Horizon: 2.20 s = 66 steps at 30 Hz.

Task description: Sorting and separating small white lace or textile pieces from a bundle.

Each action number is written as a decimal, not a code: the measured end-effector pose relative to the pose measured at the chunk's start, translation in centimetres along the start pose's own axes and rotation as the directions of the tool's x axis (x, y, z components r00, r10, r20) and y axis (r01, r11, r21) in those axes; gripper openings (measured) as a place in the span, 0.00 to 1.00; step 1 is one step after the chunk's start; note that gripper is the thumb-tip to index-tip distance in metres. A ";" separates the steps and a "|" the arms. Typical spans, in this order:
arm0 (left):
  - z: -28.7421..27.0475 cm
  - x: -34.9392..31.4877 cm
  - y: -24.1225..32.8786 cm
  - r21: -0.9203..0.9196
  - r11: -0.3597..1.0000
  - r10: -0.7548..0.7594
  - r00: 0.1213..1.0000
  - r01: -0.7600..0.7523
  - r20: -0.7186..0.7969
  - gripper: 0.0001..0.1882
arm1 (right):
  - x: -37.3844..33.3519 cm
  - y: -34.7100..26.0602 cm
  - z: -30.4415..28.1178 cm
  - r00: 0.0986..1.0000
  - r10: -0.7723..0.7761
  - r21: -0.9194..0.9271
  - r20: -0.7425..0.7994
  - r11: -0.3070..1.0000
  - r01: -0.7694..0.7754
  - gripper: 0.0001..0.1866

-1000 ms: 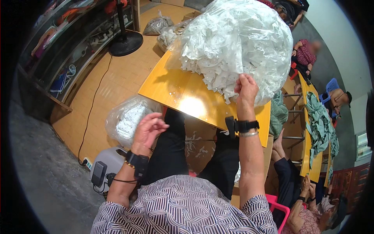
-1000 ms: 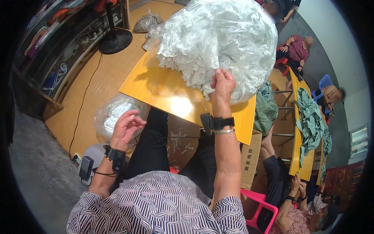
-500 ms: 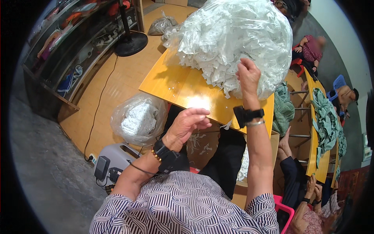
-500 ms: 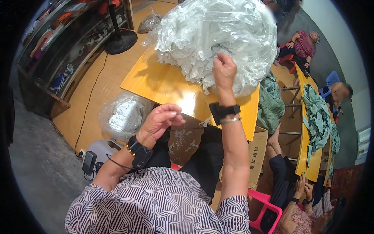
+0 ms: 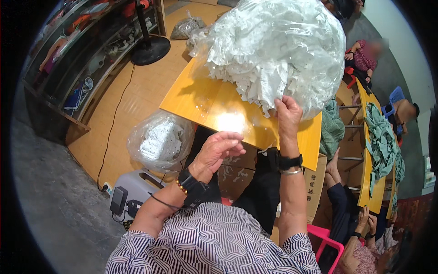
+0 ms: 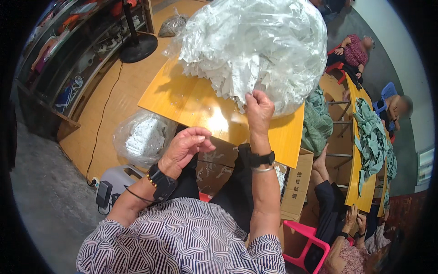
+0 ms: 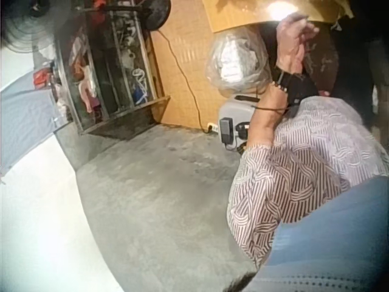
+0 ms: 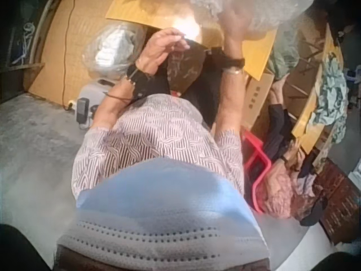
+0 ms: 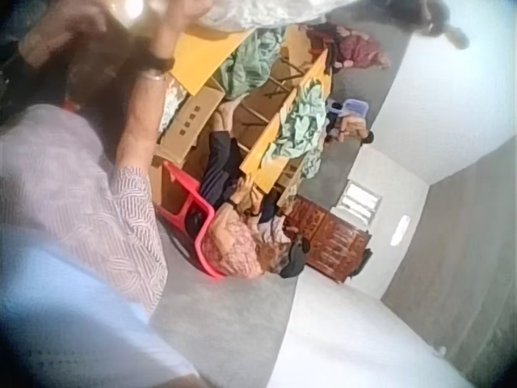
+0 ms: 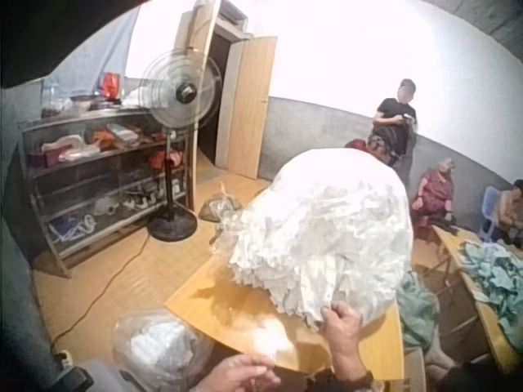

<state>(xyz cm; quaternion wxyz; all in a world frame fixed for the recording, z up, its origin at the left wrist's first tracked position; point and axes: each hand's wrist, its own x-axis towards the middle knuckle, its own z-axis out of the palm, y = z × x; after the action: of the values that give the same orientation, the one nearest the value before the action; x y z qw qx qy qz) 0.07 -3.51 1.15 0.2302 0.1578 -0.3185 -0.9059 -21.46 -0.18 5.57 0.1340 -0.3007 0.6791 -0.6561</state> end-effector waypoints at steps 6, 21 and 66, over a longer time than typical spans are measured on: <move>1.9 1.6 -1.0 0.075 0.997 0.009 0.999 -0.005 -0.052 0.15 | -5.2 1.0 -2.5 0.932 0.235 0.276 0.275 0.910 -0.311 0.05; 4.0 6.2 1.0 0.093 0.993 0.073 0.997 -0.072 -0.012 0.15 | -11.9 1.0 -2.0 0.882 0.267 0.183 0.387 0.916 -0.357 0.05; 0.8 4.6 2.5 -0.050 0.965 0.258 0.966 -0.259 -0.023 0.08 | -8.8 -0.9 1.8 0.868 0.162 0.314 0.470 0.888 -0.336 0.18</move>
<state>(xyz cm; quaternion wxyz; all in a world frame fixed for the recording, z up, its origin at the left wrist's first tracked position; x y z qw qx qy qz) -3.37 -7.21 2.75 0.3529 0.1163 -0.3104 -0.8750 -13.28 3.52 4.41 0.4225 -0.3136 0.5233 -0.6703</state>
